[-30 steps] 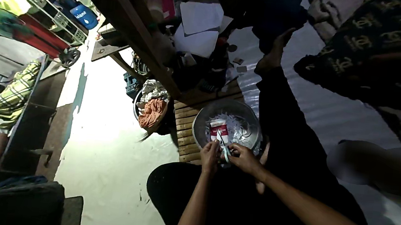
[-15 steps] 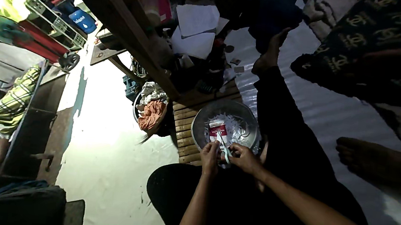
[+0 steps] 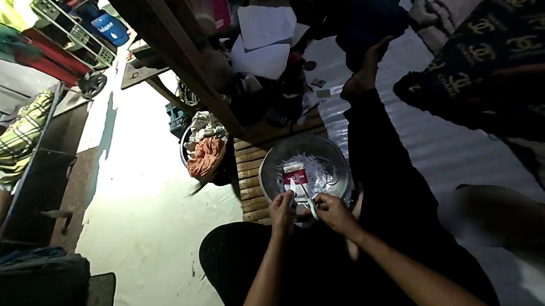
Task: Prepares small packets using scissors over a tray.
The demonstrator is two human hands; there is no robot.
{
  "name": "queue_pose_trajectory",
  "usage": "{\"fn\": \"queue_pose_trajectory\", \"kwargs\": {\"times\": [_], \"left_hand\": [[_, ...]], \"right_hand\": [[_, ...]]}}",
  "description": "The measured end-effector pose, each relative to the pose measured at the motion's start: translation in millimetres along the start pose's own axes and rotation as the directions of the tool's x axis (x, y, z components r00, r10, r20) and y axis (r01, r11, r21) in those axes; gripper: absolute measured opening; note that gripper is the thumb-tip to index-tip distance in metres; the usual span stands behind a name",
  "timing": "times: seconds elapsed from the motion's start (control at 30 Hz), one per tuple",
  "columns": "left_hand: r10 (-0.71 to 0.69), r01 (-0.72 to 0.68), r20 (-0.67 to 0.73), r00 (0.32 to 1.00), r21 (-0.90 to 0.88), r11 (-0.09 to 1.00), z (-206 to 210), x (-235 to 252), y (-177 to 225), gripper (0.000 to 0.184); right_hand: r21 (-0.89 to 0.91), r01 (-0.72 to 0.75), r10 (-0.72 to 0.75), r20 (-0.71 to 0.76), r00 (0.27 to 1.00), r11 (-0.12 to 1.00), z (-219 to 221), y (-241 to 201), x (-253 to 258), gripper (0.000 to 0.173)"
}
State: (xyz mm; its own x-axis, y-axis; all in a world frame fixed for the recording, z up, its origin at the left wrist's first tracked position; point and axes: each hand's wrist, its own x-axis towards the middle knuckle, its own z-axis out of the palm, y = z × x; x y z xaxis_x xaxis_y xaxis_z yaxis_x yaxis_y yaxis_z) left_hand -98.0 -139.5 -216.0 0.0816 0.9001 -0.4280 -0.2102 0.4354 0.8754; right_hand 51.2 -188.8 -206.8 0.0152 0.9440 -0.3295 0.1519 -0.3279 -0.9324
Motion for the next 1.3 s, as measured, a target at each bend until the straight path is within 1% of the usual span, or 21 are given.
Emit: {"fn": "queue_pose_trajectory", "kwargs": {"times": [0.13,0.23,0.4,0.57,0.8,0.97,1.17,1.3], "left_hand": [[0.004,-0.004,-0.009,1.0,-0.02,1.0,-1.4,2.7,-0.8,0.019],[0.015,-0.015,-0.002,1.0,-0.034,0.999,0.6,1.9,-0.8,0.02],[0.038,-0.038,0.043,0.998,-0.003,0.999,2.1,0.1,-4.4,0.019],[0.022,-0.023,0.055,0.998,0.017,1.0,2.3,-1.3,-3.2,0.019],[0.023,-0.024,0.048,0.999,0.031,0.999,3.6,-1.6,-3.2,0.019],[0.015,-0.017,0.058,0.998,0.031,0.999,3.0,-1.7,-3.6,0.018],[0.047,-0.051,0.062,0.997,0.067,0.996,1.1,-0.5,-4.9,0.017],[0.065,-0.069,0.062,0.996,0.069,0.995,-0.8,1.3,-7.2,0.018]], "right_hand": [[-0.081,-0.052,0.056,0.054,0.997,0.995,-0.6,-4.1,-2.5,0.033],[-0.132,-0.041,0.047,0.047,0.998,0.99,1.0,-2.5,-3.2,0.037],[-0.164,-0.013,0.019,0.033,0.999,0.986,1.8,-1.7,-2.7,0.038],[-0.151,0.004,-0.002,0.014,1.0,0.989,3.4,-1.4,-3.5,0.035],[-0.115,-0.004,-0.004,-0.068,0.998,0.993,3.9,-7.4,-4.6,0.027],[-0.092,-0.022,0.012,-0.103,0.995,0.996,-0.3,-6.4,-2.3,0.028],[-0.099,-0.007,-0.004,-0.117,0.993,0.995,-1.3,0.6,-0.1,0.024],[-0.097,-0.007,-0.003,-0.107,0.994,0.995,-1.1,6.2,1.1,0.027]]}}
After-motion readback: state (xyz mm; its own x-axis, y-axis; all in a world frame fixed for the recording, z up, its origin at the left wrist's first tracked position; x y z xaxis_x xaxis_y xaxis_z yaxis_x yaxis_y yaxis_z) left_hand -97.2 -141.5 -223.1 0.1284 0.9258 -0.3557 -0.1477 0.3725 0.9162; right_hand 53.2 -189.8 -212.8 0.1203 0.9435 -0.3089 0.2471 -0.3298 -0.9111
